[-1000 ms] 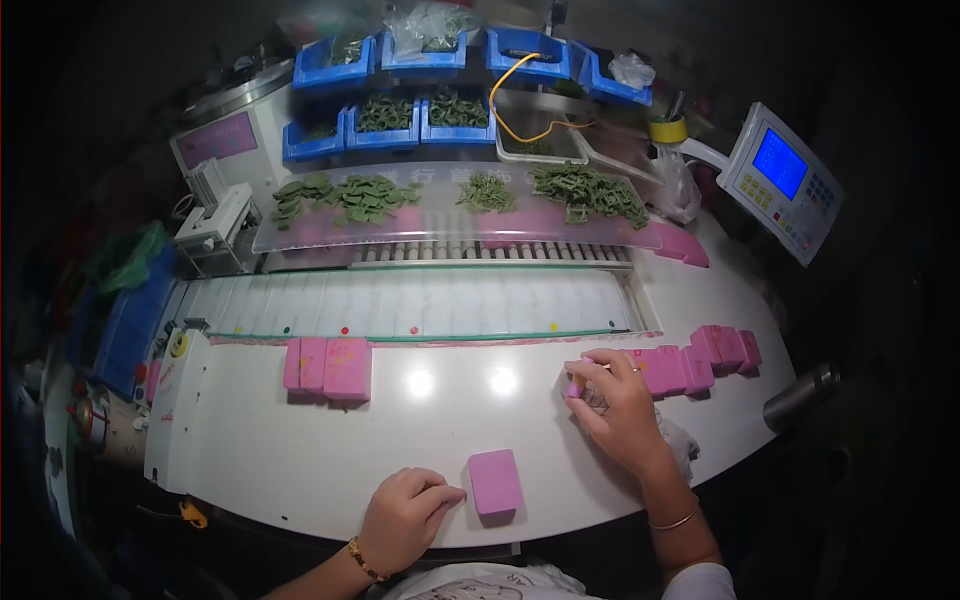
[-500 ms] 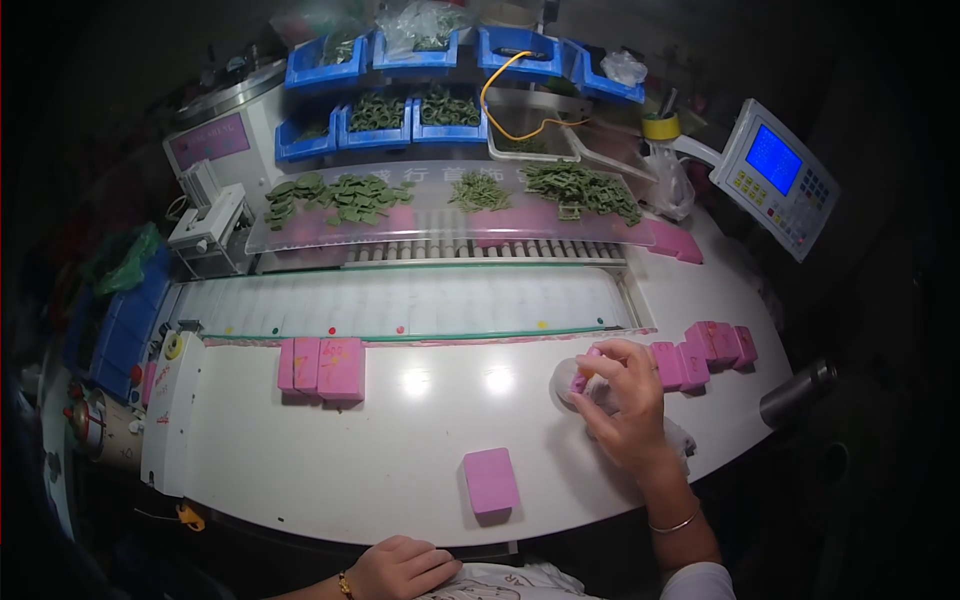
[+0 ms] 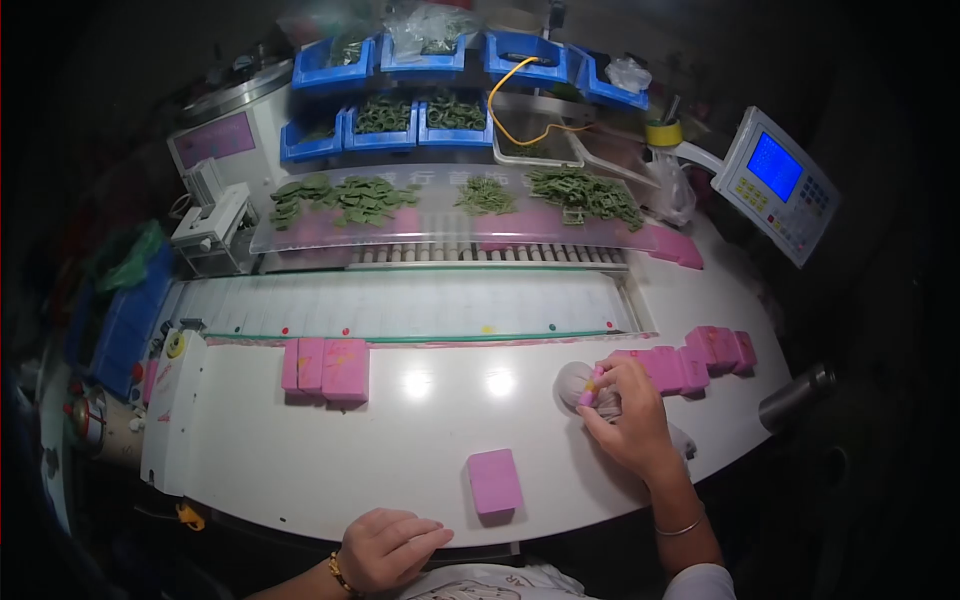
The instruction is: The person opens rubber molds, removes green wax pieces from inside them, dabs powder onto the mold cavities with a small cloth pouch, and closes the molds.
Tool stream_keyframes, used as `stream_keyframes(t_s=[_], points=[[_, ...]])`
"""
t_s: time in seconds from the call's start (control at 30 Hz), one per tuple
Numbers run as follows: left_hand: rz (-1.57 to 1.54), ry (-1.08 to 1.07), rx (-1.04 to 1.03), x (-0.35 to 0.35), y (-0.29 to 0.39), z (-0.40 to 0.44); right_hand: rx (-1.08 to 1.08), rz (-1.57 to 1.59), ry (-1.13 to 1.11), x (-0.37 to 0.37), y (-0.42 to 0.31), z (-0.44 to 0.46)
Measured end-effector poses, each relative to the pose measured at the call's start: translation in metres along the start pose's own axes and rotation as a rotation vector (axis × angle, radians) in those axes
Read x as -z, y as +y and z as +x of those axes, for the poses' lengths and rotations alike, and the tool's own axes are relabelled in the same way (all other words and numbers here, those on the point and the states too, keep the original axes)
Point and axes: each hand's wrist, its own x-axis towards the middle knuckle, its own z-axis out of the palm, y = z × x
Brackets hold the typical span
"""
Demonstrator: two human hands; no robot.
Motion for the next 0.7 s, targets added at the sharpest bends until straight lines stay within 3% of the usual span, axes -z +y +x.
stream_keyframes(t_s=[0.27,0.33,0.47,0.7], points=[[0.018,0.045,0.02,-0.005,-0.001,0.02,0.152,-0.041,0.157,-0.001,-0.014,0.013],[-0.019,0.057,0.021,-0.006,0.0,0.03,0.104,-0.121,-0.081,-0.009,-0.007,0.013],[-0.033,0.032,0.045,-0.007,0.001,0.043,0.021,-0.036,-0.047,-0.012,-0.006,0.01],[-0.239,-0.293,0.225,-0.019,-0.006,0.065,0.02,-0.061,-0.021,-0.01,-0.008,0.006]])
